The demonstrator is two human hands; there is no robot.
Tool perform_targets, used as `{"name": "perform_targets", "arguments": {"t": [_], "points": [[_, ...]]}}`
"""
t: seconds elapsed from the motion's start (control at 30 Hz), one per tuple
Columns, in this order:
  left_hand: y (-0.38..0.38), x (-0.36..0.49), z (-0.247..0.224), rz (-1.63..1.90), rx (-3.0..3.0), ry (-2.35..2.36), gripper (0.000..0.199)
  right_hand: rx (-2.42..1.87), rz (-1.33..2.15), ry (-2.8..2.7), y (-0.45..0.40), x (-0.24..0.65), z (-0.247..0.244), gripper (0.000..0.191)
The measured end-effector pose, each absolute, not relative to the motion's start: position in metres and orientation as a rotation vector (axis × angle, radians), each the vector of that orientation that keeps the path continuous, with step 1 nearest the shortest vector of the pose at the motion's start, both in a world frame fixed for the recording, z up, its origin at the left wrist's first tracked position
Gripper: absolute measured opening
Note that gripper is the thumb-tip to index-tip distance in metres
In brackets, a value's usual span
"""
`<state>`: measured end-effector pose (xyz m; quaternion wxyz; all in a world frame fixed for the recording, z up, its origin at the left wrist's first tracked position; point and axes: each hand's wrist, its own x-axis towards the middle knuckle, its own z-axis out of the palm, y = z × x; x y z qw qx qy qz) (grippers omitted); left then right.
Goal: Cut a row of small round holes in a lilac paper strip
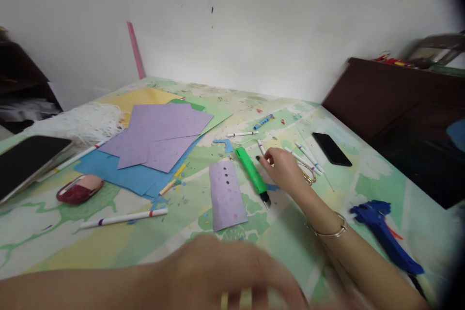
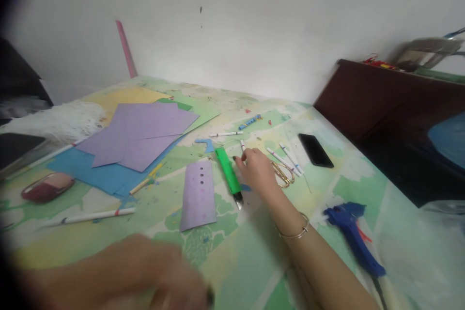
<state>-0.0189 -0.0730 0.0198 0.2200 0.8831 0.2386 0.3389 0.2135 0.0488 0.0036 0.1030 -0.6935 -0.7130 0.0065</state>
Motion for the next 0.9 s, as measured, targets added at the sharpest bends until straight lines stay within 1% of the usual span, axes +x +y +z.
{"name": "perform_targets", "arguments": {"t": [0.03,0.07,0.1,0.13,0.17,0.27,0.37,0.47,0.67,0.73,0.9], "points": [[-0.065,-0.019,0.022,0.953,2.534,0.563,0.036,-2.040,0.046,-2.119,0.044,0.208,0.006,0.033],[-0.056,-0.018,0.020,0.858,2.799,0.530,0.036,-2.037,0.082,-2.137,0.039,0.203,0.008,0.039],[-0.047,-0.017,0.015,0.853,3.028,0.452,0.031,-2.045,0.117,-2.151,0.034,0.199,0.008,0.043],[-0.040,-0.016,0.007,0.889,3.167,0.415,0.027,-2.059,0.139,-2.157,0.031,0.195,0.008,0.045],[-0.034,-0.015,-0.003,0.797,3.236,0.505,0.028,-2.071,0.155,-2.159,0.027,0.193,0.007,0.043],[-0.026,-0.016,-0.033,0.687,3.271,0.747,0.037,-2.101,0.238,-2.140,0.025,0.191,0.003,0.035],[-0.028,-0.019,-0.047,0.678,3.287,0.759,0.034,-2.068,0.377,-2.085,0.029,0.196,0.000,0.031],[-0.030,-0.022,-0.046,0.720,3.296,0.745,0.030,-1.954,0.584,-1.995,0.036,0.201,0.000,0.034],[-0.026,-0.021,-0.041,0.775,3.258,0.771,0.032,-1.656,1.044,-1.657,0.037,0.194,-0.011,0.036],[-0.025,-0.019,-0.041,0.796,3.242,0.778,0.033,-1.574,1.126,-1.562,0.034,0.189,-0.017,0.035],[-0.026,-0.016,-0.045,0.888,3.163,0.764,0.030,-1.241,1.229,-1.057,0.029,0.183,-0.028,0.030]]}}
